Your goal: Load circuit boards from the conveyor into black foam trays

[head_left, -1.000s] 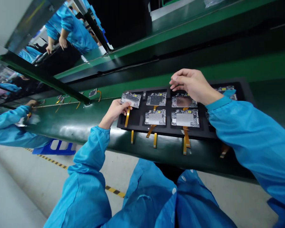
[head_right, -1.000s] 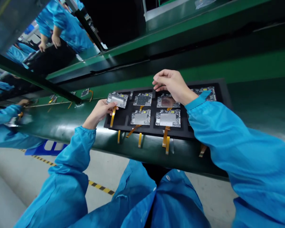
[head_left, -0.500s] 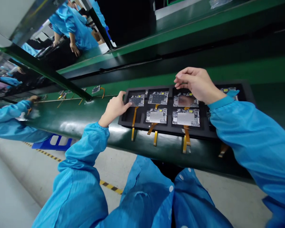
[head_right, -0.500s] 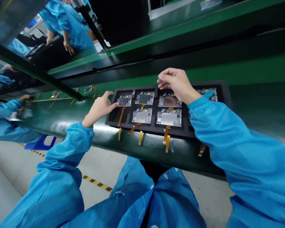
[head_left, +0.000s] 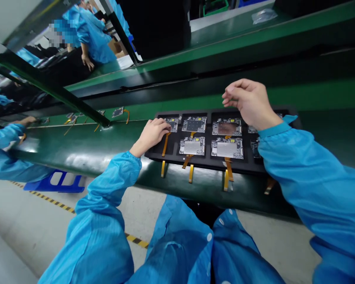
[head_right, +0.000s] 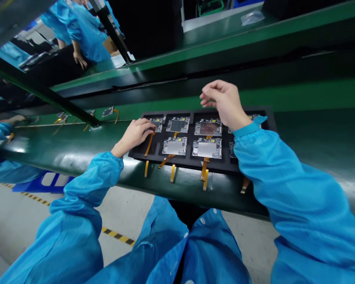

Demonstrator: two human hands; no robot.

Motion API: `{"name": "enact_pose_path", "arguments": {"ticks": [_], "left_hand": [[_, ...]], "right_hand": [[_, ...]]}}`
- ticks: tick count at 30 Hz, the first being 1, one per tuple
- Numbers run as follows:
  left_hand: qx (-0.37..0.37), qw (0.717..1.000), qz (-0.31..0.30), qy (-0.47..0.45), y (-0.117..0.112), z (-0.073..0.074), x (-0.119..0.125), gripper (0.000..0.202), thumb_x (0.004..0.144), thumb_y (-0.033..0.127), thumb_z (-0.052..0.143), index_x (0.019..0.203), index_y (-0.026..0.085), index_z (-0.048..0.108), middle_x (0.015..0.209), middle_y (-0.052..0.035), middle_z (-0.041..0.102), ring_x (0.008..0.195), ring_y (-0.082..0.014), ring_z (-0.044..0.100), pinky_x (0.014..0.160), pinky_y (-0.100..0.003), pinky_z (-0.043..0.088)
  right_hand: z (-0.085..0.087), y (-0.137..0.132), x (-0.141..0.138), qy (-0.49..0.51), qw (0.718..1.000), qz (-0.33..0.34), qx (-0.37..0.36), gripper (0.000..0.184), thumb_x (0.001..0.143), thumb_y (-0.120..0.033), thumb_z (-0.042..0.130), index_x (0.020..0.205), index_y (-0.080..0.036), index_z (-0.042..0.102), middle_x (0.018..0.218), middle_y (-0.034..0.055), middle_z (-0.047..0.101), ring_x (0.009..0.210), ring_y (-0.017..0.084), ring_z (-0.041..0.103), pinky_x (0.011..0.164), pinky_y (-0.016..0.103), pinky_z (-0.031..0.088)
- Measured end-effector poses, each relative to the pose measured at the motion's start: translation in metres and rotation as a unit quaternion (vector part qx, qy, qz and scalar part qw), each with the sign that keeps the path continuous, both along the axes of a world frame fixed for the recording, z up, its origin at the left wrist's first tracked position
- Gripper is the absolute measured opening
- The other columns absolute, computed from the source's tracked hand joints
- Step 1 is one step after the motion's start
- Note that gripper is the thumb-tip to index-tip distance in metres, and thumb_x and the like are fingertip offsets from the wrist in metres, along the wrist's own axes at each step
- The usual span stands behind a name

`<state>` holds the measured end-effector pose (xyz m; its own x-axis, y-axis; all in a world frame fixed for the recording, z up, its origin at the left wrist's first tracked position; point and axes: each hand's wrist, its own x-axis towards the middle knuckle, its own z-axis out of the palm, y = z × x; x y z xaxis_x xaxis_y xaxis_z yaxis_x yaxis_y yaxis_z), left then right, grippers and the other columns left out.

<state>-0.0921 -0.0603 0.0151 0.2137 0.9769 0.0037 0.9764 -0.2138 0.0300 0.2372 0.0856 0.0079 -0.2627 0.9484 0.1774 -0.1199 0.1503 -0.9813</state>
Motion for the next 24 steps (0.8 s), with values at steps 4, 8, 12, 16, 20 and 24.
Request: {"name": "enact_pose_path", "arguments": {"ticks": [4, 8, 12, 16, 20, 24], "left_hand": [[0.024, 1.0, 0.0, -0.017, -0.001, -0.004, -0.001, 0.026, 0.111, 0.021, 0.058, 0.124, 0.02, 0.08, 0.129, -0.0158, 0.078, 0.124, -0.0379, 0.07, 0.102, -0.052, 0.052], [0.073, 0.993, -0.055, -0.073, -0.003, -0.007, 0.007, 0.027, 0.111, 0.025, 0.058, 0.125, 0.02, 0.081, 0.128, -0.0156, 0.078, 0.123, -0.0359, 0.069, 0.103, -0.05, 0.053], [0.084, 0.981, -0.155, -0.085, 0.012, -0.008, 0.038, 0.028, 0.112, 0.026, 0.058, 0.123, 0.021, 0.083, 0.129, -0.0146, 0.078, 0.128, -0.035, 0.067, 0.105, -0.049, 0.052], [0.034, 0.975, -0.212, -0.062, 0.041, -0.013, 0.07, 0.026, 0.111, 0.022, 0.06, 0.121, 0.02, 0.084, 0.135, -0.0144, 0.078, 0.128, -0.0324, 0.07, 0.104, -0.044, 0.051], [0.032, 0.975, -0.214, -0.047, 0.057, -0.02, 0.084, 0.022, 0.11, 0.024, 0.065, 0.124, 0.019, 0.082, 0.137, -0.0146, 0.078, 0.125, -0.0316, 0.073, 0.101, -0.041, 0.051], [0.049, 0.974, -0.214, -0.057, 0.051, -0.02, 0.088, 0.019, 0.109, 0.025, 0.069, 0.121, 0.017, 0.081, 0.133, -0.016, 0.078, 0.121, -0.0327, 0.073, 0.099, -0.043, 0.053]], "right_hand": [[0.015, -0.014, 0.033, -0.065, 0.99, -0.061, 0.109, 0.022, 0.102, -0.041, 0.082, 0.097, -0.024, 0.068, 0.091, 0.003, 0.076, 0.082, 0.015, 0.068, 0.082, 0.033, 0.06], [0.016, -0.046, 0.074, -0.245, 0.942, -0.054, 0.224, 0.022, 0.097, -0.044, 0.081, 0.095, -0.023, 0.074, 0.093, 0.0046, 0.076, 0.087, 0.022, 0.071, 0.083, 0.039, 0.06], [-0.002, -0.057, 0.088, -0.401, 0.855, 0.065, 0.324, 0.014, 0.097, -0.038, 0.072, 0.096, -0.024, 0.075, 0.106, 0.0096, 0.08, 0.105, 0.032, 0.075, 0.098, 0.05, 0.06], [-0.024, -0.047, 0.08, -0.469, 0.791, 0.114, 0.376, 0.017, 0.099, -0.037, 0.063, 0.1, -0.024, 0.075, 0.114, 0.014, 0.081, 0.112, 0.037, 0.074, 0.098, 0.055, 0.058], [-0.037, -0.039, 0.075, -0.497, 0.77, 0.103, 0.388, 0.022, 0.101, -0.04, 0.062, 0.102, -0.025, 0.077, 0.118, 0.0152, 0.082, 0.111, 0.039, 0.075, 0.09, 0.053, 0.056], [-0.038, -0.037, 0.078, -0.518, 0.758, 0.098, 0.385, 0.025, 0.102, -0.042, 0.061, 0.105, -0.025, 0.078, 0.122, 0.0164, 0.081, 0.114, 0.04, 0.075, 0.088, 0.052, 0.054]]}}
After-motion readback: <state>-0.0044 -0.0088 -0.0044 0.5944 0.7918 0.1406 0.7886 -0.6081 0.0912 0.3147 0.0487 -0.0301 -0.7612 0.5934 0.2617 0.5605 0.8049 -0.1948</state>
